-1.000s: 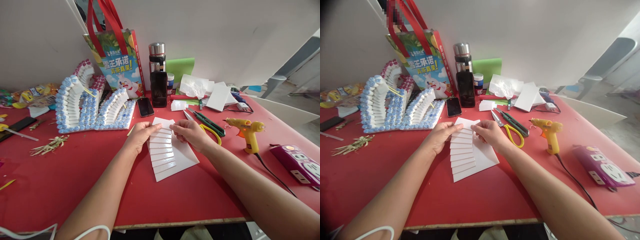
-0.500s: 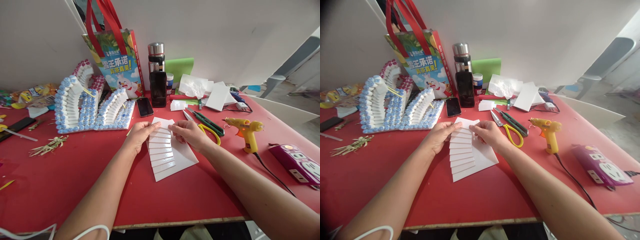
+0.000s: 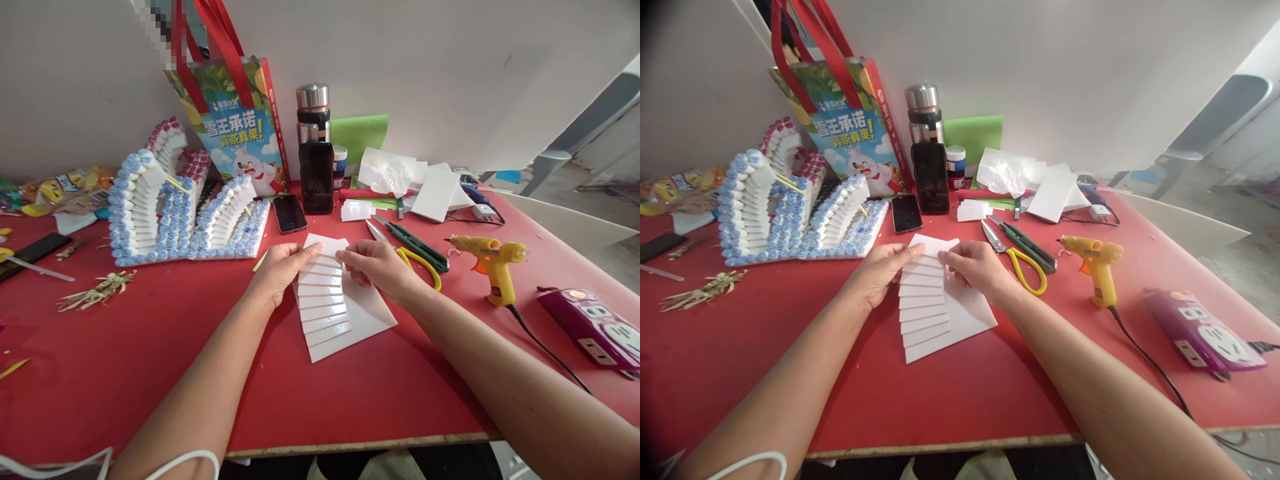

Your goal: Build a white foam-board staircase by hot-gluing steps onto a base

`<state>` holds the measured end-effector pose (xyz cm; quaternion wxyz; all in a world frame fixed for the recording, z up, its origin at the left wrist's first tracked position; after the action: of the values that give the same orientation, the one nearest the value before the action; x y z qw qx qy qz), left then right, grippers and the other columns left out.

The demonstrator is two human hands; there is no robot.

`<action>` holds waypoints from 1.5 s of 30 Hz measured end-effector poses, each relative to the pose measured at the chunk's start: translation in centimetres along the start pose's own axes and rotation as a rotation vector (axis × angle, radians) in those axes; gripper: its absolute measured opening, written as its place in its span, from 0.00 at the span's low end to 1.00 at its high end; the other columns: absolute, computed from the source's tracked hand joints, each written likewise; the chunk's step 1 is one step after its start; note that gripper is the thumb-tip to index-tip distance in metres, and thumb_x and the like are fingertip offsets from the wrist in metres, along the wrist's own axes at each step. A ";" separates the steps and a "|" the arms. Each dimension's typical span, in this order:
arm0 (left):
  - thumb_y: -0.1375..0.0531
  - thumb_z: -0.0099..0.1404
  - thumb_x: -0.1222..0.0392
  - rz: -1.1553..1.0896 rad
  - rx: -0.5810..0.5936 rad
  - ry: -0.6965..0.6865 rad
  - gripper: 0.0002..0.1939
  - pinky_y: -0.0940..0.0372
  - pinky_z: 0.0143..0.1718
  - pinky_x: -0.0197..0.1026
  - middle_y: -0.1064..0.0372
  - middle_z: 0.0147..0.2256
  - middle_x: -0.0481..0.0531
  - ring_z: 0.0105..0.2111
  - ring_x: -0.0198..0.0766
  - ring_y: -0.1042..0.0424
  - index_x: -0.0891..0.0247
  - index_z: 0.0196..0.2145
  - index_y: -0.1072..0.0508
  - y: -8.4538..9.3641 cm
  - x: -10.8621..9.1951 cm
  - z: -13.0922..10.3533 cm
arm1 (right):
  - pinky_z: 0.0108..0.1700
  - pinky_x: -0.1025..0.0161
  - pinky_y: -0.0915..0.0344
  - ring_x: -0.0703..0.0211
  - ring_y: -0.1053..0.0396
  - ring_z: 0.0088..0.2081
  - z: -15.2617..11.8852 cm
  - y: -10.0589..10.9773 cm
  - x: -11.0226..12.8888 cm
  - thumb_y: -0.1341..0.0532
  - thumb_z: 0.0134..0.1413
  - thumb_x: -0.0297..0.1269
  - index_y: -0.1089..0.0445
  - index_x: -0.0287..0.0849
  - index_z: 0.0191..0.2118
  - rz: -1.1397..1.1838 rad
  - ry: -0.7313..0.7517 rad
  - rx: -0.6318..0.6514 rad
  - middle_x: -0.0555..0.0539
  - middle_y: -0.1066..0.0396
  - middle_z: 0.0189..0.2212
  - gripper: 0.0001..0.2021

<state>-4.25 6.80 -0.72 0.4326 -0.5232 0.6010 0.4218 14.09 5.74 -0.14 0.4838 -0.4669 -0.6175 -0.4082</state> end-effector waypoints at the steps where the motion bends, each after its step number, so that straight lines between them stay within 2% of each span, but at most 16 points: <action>1: 0.31 0.54 0.38 -0.013 0.002 -0.017 0.24 0.38 0.26 0.37 0.25 0.27 0.53 0.25 0.35 0.30 0.64 0.28 0.23 0.0 -0.1 0.1 | 0.25 0.64 0.50 0.68 0.45 0.21 0.0 0.0 0.0 0.33 0.55 0.46 0.34 0.41 0.26 0.004 -0.002 -0.002 0.54 0.39 0.20 0.16; 4: 0.34 0.58 0.37 -0.047 -0.030 -0.068 0.26 0.49 0.19 0.34 0.32 0.21 0.49 0.20 0.30 0.38 0.64 0.22 0.28 0.4 -0.3 0.3 | 0.25 0.64 0.49 0.68 0.45 0.21 0.1 0.1 -0.1 0.33 0.55 0.46 0.35 0.42 0.25 0.013 -0.011 -0.012 0.53 0.38 0.21 0.17; 6: 0.34 0.58 0.37 -0.055 -0.060 -0.077 0.26 0.52 0.18 0.34 0.33 0.22 0.49 0.20 0.30 0.39 0.64 0.22 0.29 0.6 -0.3 0.3 | 0.25 0.64 0.49 0.68 0.45 0.21 0.1 0.1 -0.1 0.33 0.55 0.46 0.35 0.42 0.25 0.019 -0.006 -0.015 0.53 0.38 0.21 0.17; 20: 0.31 0.54 0.36 -0.070 -0.082 -0.063 0.26 0.44 0.19 0.34 0.31 0.23 0.50 0.21 0.33 0.35 0.65 0.24 0.27 0.8 0.0 0.5 | 0.25 0.65 0.48 0.68 0.44 0.21 0.1 0.2 0.0 0.33 0.55 0.45 0.35 0.42 0.25 0.003 -0.008 -0.039 0.52 0.37 0.21 0.16; 24: 0.32 0.55 0.35 -0.075 -0.063 -0.056 0.26 0.43 0.20 0.36 0.34 0.22 0.48 0.20 0.33 0.36 0.64 0.24 0.27 0.6 0.1 0.5 | 0.23 0.65 0.49 0.67 0.45 0.20 0.4 -0.3 0.0 0.35 0.56 0.50 0.39 0.43 0.24 -0.014 -0.062 -0.083 0.54 0.42 0.18 0.20; 27: 0.33 0.56 0.36 -0.097 -0.045 -0.042 0.25 0.43 0.20 0.37 0.35 0.21 0.48 0.19 0.34 0.36 0.63 0.25 0.28 0.2 0.2 0.4 | 0.22 0.65 0.52 0.67 0.47 0.20 0.6 -0.8 0.1 0.34 0.55 0.53 0.41 0.44 0.25 -0.057 -0.078 -0.087 0.54 0.42 0.17 0.22; 32: 0.32 0.56 0.37 -0.116 -0.029 -0.057 0.24 0.44 0.19 0.36 0.33 0.22 0.49 0.19 0.33 0.36 0.64 0.25 0.27 -0.1 -0.1 0.2 | 0.22 0.65 0.54 0.68 0.48 0.20 0.5 -1.2 0.1 0.33 0.53 0.49 0.41 0.44 0.26 -0.099 -0.105 -0.086 0.54 0.43 0.18 0.20; 41: 0.33 0.57 0.37 -0.175 -0.042 -0.034 0.24 0.44 0.18 0.36 0.32 0.22 0.51 0.18 0.33 0.36 0.65 0.26 0.24 0.3 0.3 0.6 | 0.24 0.65 0.53 0.68 0.49 0.20 0.3 -1.1 -0.2 0.36 0.56 0.52 0.39 0.43 0.28 -0.084 -0.089 -0.048 0.55 0.45 0.18 0.19; 45: 0.32 0.57 0.38 -0.175 -0.055 -0.044 0.24 0.45 0.19 0.35 0.31 0.23 0.51 0.19 0.32 0.36 0.66 0.25 0.24 0.4 0.2 0.5 | 0.24 0.65 0.52 0.67 0.48 0.21 0.2 -0.7 -0.3 0.35 0.56 0.50 0.41 0.44 0.26 -0.060 -0.060 -0.050 0.54 0.43 0.19 0.19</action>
<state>-4.65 7.32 -1.00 0.4664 -0.5762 0.5314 0.4100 13.37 5.72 -0.49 0.4405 -0.4721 -0.6351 -0.4238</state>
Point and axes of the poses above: each hand's wrist, its own z-axis towards the middle knuckle, its own y-axis out of the back of the hand, x = y × z, the point moved 7 cm from there along z, towards the middle knuckle
